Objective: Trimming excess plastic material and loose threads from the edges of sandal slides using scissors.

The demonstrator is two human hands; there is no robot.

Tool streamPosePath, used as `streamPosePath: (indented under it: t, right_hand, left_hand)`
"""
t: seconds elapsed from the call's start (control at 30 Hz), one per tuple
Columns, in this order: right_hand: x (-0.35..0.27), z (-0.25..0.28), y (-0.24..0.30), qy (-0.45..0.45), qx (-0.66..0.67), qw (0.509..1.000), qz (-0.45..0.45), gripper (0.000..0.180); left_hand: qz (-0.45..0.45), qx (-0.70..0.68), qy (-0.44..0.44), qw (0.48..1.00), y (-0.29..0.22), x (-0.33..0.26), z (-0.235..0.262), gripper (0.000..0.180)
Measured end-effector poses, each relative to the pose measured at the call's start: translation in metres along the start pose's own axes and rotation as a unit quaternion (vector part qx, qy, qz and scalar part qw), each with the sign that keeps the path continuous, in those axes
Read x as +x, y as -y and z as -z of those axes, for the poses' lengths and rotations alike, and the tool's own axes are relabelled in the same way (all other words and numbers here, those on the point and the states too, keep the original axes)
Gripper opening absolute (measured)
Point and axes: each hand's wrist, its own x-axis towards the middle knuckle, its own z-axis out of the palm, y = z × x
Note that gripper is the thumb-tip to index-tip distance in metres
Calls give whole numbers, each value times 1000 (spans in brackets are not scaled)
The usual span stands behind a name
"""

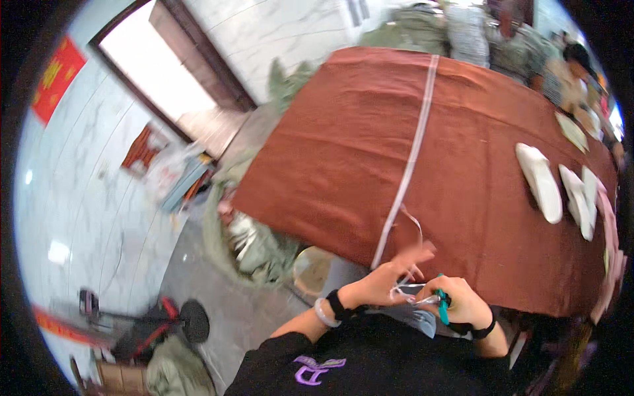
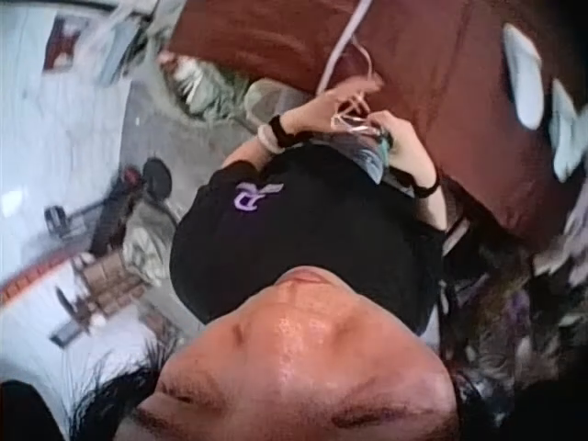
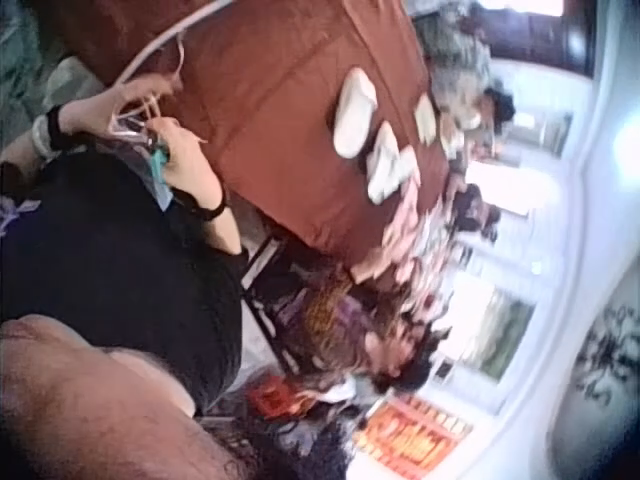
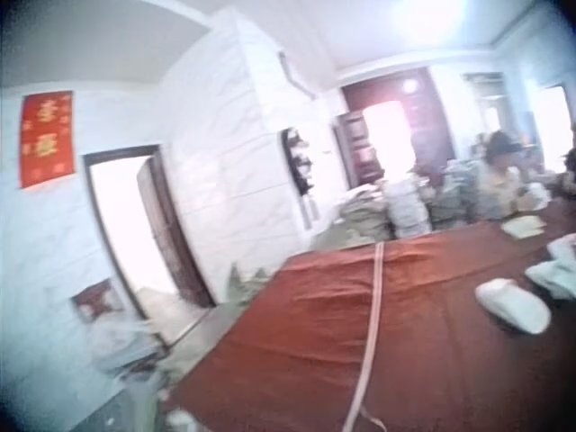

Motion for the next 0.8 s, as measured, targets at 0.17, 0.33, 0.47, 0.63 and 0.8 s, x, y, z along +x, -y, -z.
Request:
streamPosePath:
  t: [0.17,0.33,0.47,0.63,0.8]
  right_hand:
    - [42,-57,5,-133,320,938,10,40]
    - [81,-86,-5,-137,361,922,-26,39]
    - [101,-111,1,-55,312,944,-92,39]
    - [114,-115,-14,-106,247,960,-83,40]
    - [121,-115,-38,-218,185,951,-119,35]
  left_hand:
    - [65,-44,-34,996,-19,-68,31,28]
    - [182,-204,-241,931,-5,-184,77,13]
    - [137,-269,-480,824,29,-279,97,24]
    - [54,-370,-654,658,119,-349,143,27]
    - [-34,-495,-600,628,239,-343,174,25]
